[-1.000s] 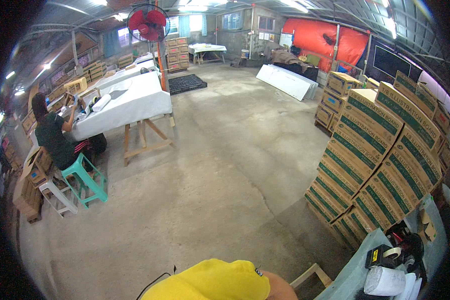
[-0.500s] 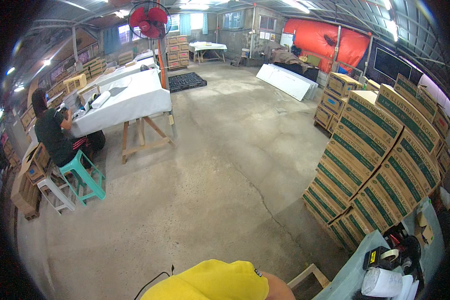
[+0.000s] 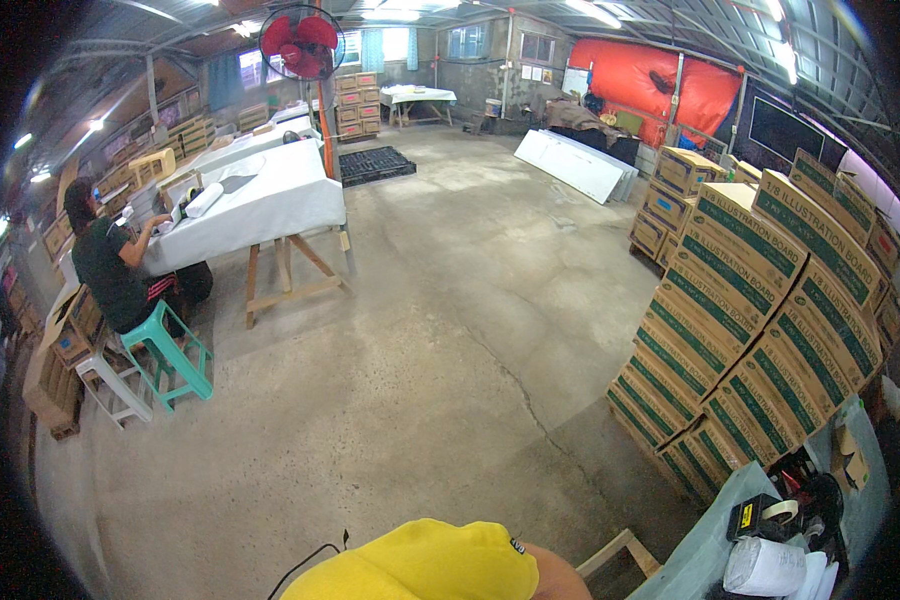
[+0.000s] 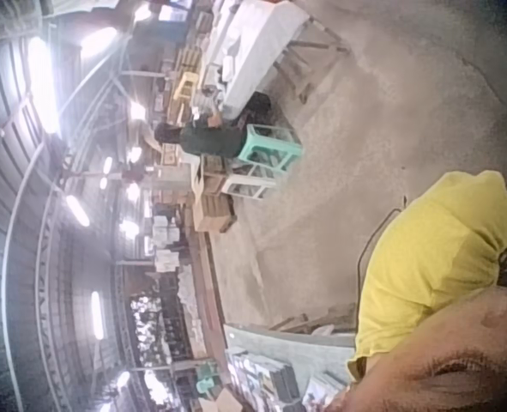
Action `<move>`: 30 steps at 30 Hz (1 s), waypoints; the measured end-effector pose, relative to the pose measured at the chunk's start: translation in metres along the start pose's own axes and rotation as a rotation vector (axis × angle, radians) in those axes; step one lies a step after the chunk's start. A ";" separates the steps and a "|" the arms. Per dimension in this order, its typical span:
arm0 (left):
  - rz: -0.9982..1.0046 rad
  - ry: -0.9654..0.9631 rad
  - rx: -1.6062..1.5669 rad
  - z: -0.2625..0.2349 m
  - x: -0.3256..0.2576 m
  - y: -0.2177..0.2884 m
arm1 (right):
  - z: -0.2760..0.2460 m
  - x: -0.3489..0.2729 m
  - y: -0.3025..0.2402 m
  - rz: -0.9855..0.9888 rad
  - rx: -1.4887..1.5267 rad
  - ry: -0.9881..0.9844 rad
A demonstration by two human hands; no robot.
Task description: The person assembles notebooks by threading a spiral spine through punched holes in a stack of pages and then uses pliers to trim the excess wire.
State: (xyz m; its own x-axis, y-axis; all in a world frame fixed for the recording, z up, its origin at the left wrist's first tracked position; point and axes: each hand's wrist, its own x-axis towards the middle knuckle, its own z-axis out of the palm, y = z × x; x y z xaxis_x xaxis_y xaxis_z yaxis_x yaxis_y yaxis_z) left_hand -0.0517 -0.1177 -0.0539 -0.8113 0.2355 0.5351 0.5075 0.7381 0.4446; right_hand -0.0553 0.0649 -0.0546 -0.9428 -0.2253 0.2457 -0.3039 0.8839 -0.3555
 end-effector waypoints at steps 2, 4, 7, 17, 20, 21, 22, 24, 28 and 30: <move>0.019 0.016 0.005 0.002 0.000 -0.002 | -0.004 -0.001 -0.002 0.001 0.001 0.002; 0.011 0.055 0.013 0.007 -0.001 0.000 | -0.016 0.001 -0.015 -0.018 -0.014 -0.012; -0.001 -0.008 0.007 0.006 0.000 0.000 | -0.031 -0.003 -0.037 -0.006 -0.023 -0.006; 0.011 0.049 -0.015 0.005 -0.001 0.000 | -0.026 -0.004 -0.031 -0.010 -0.018 0.007; 0.005 0.064 -0.024 0.011 -0.001 0.000 | -0.012 -0.005 -0.013 -0.014 -0.028 0.014; 0.008 0.085 -0.016 0.012 -0.001 0.000 | -0.009 -0.004 -0.009 -0.017 -0.030 0.017; 0.013 0.106 -0.008 0.013 -0.001 -0.001 | -0.005 -0.004 -0.004 -0.019 -0.032 0.020; 0.010 0.064 0.009 0.013 0.000 -0.002 | 0.001 -0.003 0.004 -0.023 -0.034 0.023; -0.003 0.014 0.003 0.011 0.000 -0.003 | 0.013 -0.002 0.018 -0.025 -0.031 0.025; 0.001 0.040 -0.006 0.012 0.000 -0.001 | 0.015 -0.003 0.022 -0.020 -0.028 0.027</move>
State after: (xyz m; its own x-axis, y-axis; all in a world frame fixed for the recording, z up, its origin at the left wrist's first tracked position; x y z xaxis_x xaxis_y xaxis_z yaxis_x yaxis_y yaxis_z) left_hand -0.0555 -0.1115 -0.0632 -0.7987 0.2103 0.5639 0.5098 0.7343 0.4482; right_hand -0.0616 0.0790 -0.0765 -0.9325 -0.2323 0.2767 -0.3183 0.8905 -0.3250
